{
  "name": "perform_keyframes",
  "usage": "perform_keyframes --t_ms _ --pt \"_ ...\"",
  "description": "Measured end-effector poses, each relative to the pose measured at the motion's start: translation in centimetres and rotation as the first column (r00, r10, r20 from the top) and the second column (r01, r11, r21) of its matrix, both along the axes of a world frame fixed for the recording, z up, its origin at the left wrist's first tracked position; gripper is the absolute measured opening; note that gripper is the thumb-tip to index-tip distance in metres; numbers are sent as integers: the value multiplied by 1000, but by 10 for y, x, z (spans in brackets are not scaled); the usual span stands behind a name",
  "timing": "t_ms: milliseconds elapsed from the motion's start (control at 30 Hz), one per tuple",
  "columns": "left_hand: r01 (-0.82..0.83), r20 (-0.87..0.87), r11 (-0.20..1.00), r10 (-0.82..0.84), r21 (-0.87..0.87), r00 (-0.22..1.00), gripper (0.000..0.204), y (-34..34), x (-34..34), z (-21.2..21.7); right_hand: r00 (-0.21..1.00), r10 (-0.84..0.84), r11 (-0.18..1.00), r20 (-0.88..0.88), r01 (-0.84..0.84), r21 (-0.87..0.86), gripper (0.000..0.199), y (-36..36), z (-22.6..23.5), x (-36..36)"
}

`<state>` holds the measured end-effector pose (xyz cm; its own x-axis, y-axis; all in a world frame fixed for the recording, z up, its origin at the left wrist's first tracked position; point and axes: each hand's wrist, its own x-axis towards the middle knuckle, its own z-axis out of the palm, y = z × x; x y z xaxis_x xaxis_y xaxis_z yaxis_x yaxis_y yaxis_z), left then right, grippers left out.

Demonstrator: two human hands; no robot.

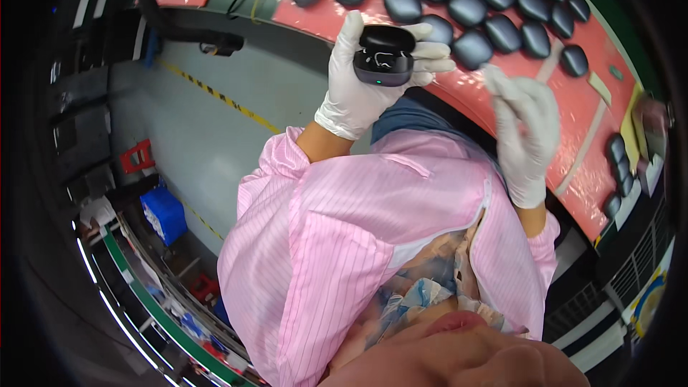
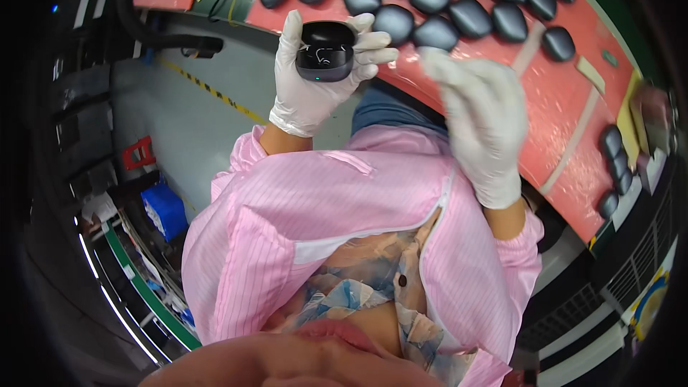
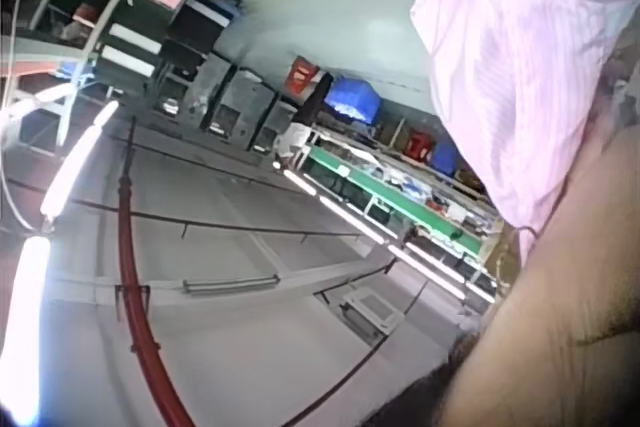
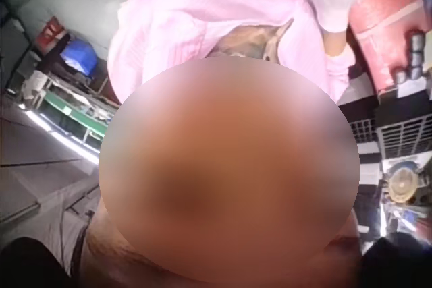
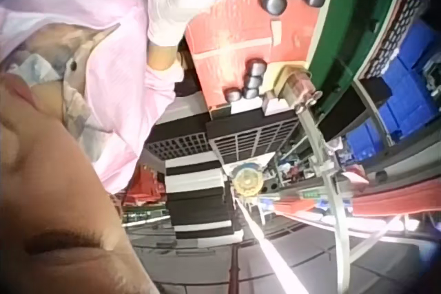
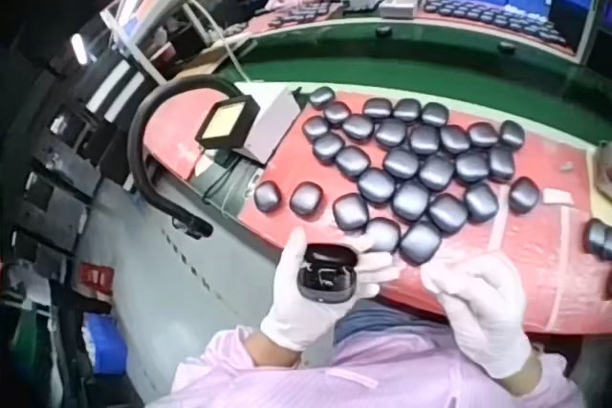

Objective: Wiping and inspecting small black electronic cases at a factory workstation.

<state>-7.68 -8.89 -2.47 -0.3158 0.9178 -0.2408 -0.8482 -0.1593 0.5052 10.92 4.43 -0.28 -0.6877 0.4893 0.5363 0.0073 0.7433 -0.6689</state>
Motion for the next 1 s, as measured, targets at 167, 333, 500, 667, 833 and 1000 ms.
perform_keyframes --t_ms 167,333,500,667,833,1000 --pt "152 170 987 -141 -49 975 71 38 48 22 999 -35 961 21 28 274 29 9 -4 -5" --pt "215 302 976 -215 34 929 70 56 70 19 992 -120 990 -34 122 65 28 13 -5 33" --pt "251 263 964 -220 -88 939 72 64 80 21 996 -32 951 -82 5 -308 29 8 5 49" --pt "153 -35 934 -173 -322 984 71 70 90 21 998 -5 1000 58 4 26 26 6 -1 41" --pt "206 22 935 -209 -288 978 71 64 88 14 998 -34 999 43 35 -8 23 5 -2 44" --pt "211 36 917 -211 -340 977 71 65 89 14 996 -64 997 69 62 36 22 2 -3 44"
